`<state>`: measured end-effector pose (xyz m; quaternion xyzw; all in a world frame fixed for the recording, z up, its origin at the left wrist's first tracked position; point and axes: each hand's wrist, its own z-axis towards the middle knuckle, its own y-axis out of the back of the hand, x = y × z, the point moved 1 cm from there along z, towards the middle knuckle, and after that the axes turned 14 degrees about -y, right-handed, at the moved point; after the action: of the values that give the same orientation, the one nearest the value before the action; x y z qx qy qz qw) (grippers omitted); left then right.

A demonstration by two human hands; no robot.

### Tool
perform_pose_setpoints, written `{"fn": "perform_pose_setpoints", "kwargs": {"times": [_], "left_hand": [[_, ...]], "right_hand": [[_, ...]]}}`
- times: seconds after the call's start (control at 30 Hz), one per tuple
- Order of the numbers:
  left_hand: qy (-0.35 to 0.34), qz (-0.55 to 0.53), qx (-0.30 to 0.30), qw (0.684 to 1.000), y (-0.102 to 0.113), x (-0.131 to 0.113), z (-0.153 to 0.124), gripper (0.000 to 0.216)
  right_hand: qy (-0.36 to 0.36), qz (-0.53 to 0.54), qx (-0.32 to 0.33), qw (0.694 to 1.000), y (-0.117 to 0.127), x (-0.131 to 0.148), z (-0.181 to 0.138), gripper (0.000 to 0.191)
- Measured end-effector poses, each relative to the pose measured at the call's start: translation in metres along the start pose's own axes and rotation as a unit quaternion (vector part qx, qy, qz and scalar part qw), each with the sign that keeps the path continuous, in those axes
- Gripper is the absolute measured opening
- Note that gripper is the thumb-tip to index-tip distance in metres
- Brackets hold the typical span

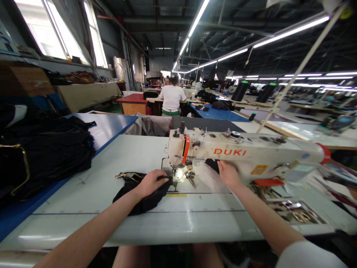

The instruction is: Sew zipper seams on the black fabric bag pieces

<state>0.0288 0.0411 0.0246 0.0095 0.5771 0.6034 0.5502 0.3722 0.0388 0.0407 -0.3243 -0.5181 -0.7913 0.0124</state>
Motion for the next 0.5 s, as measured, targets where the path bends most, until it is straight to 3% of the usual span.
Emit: {"fn": "perform_pose_setpoints", "kwargs": {"times": [0.23,0.43,0.5], "left_hand": [[0.005,-0.007,-0.007,1.0,0.001,0.0,-0.001,0.02],[0.008,-0.011,-0.018,1.0,0.001,-0.001,-0.002,0.018],[0.005,-0.019,-0.019,1.0,0.002,-0.002,-0.002,0.018]], "right_hand": [[-0.012,0.075,0.004,0.997,0.011,0.0,-0.002,0.029],[0.009,0.154,0.081,0.985,0.012,0.009,-0.03,0.034],[0.016,0.174,0.136,0.975,0.012,0.016,-0.048,0.034]]}}
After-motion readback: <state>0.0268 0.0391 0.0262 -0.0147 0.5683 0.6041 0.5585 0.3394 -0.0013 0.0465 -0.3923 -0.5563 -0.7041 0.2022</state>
